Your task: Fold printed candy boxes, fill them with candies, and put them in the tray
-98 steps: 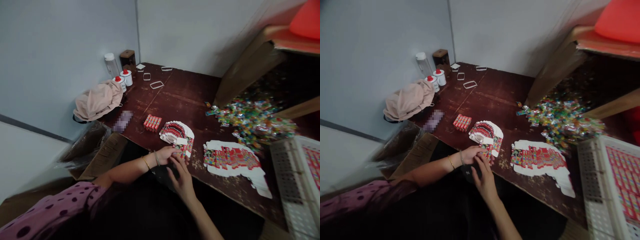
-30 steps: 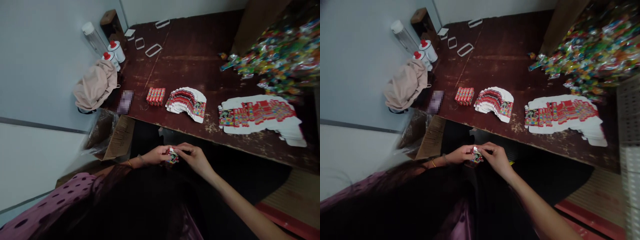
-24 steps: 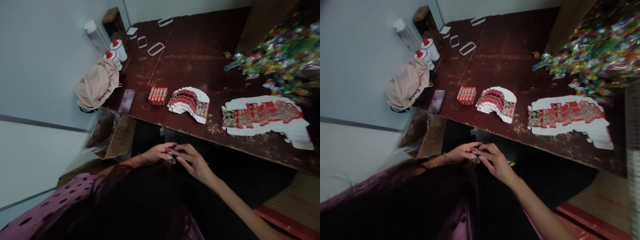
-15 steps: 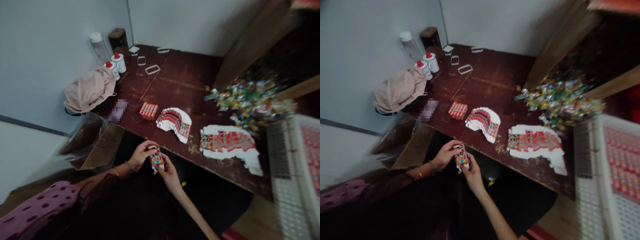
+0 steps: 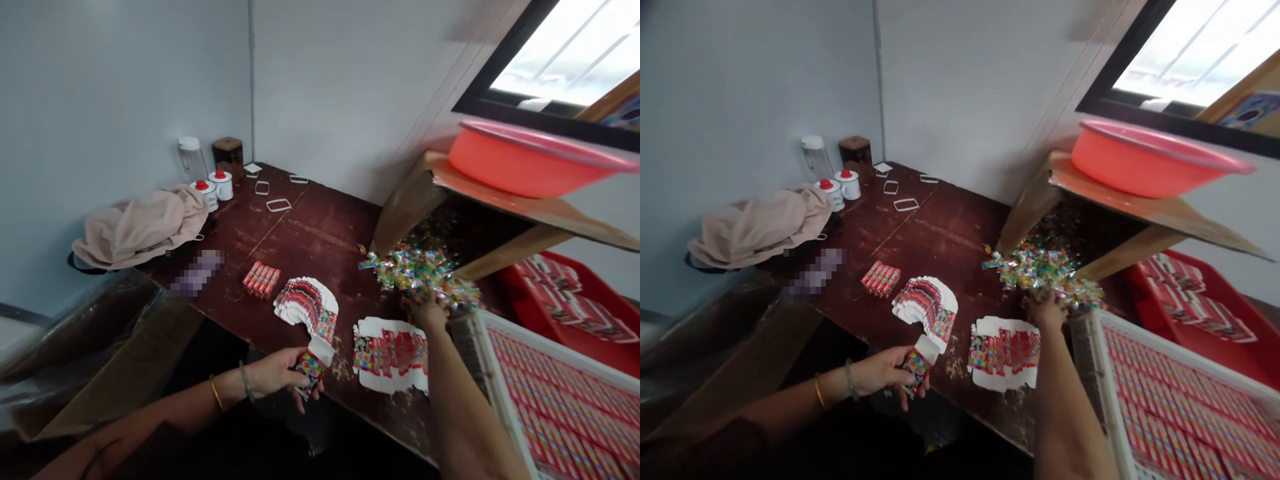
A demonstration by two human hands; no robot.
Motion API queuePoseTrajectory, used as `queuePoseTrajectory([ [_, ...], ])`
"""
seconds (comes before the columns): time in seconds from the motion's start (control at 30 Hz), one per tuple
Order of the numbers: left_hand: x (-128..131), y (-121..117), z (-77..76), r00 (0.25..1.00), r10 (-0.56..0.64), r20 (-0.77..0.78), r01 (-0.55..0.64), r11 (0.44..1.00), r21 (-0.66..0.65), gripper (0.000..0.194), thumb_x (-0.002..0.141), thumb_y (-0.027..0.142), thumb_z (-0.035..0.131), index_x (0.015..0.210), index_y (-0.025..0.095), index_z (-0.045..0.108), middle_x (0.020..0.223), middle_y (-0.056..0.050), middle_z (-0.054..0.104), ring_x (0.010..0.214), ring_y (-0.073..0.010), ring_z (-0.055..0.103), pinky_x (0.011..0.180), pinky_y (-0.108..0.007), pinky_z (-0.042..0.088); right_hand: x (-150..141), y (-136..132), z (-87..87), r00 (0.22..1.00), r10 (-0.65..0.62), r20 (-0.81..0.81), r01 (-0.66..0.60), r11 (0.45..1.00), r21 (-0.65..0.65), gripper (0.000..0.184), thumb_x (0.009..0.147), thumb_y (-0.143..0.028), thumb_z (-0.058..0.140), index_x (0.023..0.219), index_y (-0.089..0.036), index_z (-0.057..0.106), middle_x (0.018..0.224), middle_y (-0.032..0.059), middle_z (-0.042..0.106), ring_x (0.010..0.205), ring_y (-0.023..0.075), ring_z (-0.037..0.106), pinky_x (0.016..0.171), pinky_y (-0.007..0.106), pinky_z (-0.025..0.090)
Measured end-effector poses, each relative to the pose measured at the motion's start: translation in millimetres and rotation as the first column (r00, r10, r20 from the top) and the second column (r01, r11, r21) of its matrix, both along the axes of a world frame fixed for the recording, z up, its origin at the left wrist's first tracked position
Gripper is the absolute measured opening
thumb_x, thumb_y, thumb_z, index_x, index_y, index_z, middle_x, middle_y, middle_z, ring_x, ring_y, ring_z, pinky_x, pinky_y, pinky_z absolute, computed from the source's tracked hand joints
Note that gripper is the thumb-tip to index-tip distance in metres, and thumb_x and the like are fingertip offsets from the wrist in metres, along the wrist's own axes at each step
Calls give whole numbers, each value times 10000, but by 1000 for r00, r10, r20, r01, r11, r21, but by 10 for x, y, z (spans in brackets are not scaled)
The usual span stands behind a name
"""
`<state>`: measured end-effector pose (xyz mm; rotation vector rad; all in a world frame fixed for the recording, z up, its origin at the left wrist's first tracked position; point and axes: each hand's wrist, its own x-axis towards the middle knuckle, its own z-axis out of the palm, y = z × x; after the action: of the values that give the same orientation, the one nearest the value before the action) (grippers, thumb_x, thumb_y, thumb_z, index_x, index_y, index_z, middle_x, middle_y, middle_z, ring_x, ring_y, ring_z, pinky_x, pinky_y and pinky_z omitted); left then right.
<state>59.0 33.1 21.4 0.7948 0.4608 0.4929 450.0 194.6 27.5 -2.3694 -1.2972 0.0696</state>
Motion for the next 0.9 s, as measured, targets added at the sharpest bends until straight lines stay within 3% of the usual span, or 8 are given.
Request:
queuePoseTrajectory([
  [0.07,7,51,-41,999,31,-22,-31,999,-11,385,719,251,714,1063,171,559,919,-72,658,805,-169,642,560,-241,543,-50,77,-80,992,116,-43,-116,993,4,469,728,-366,640,1127,-120,646,1094,234,660,996,362,613,805,453,447],
  [0.17,-30,116,-104,995,59,-79,-63,997,-43,417,692,250,725,1061,164,552,898,-72,660,782,-175,648,544,-242,536,-303,145,-143,969,233,-79,-229,972,54,299,738,-359,638,947,-159,712,850,141,718,808,274,652,742,362,461],
  [0.4,-91,240,-137,964,93,-249,-112,992,-64,454,719,407,725,1054,158,547,868,-59,648,724,-151,642,547,-241,515,-646,-125,206,953,223,-206,-179,961,212,443,825,-497,525,962,-116,704,794,131,713,723,256,641,667,378,492],
  [0.47,-77,264,-125,960,102,-261,-119,992,-50,499,674,382,768,1067,163,552,869,-49,642,712,-140,635,565,-254,524,-954,-443,277,851,357,-385,-288,931,226,433,810,-533,558,950,-148,698,788,90,713,689,222,642,643,348,510],
  [0.57,-41,261,-128,965,88,-247,-97,995,-22,590,614,284,810,1131,178,546,860,-32,633,687,-122,620,568,-250,524,-1640,-1023,269,502,579,-643,-499,800,332,315,774,-497,656,878,-202,693,842,53,715,760,199,643,725,341,518],
  [0.7,-52,156,-140,945,138,-295,-122,990,72,529,629,175,757,1117,156,555,818,-10,603,669,-111,596,528,-219,506,-2254,-1520,184,618,657,-432,-496,752,434,272,833,-476,599,795,-219,679,979,73,685,932,232,610,856,411,471],
  [0.8,-120,71,-124,930,120,-348,-95,992,88,458,664,161,704,1095,137,553,795,-11,594,653,-109,581,494,-208,492,-2278,-1567,184,723,673,-158,-558,703,441,227,842,-430,604,766,-232,684,1082,76,658,1046,263,562,938,465,409],
  [0.9,-172,30,-91,933,103,-343,-82,994,77,476,667,186,711,1110,144,542,815,-13,598,667,-115,584,495,-213,496,-2237,-1555,225,713,701,-14,-646,664,375,190,837,-393,621,745,-242,688,1090,66,671,1113,295,520,989,517,343],
])
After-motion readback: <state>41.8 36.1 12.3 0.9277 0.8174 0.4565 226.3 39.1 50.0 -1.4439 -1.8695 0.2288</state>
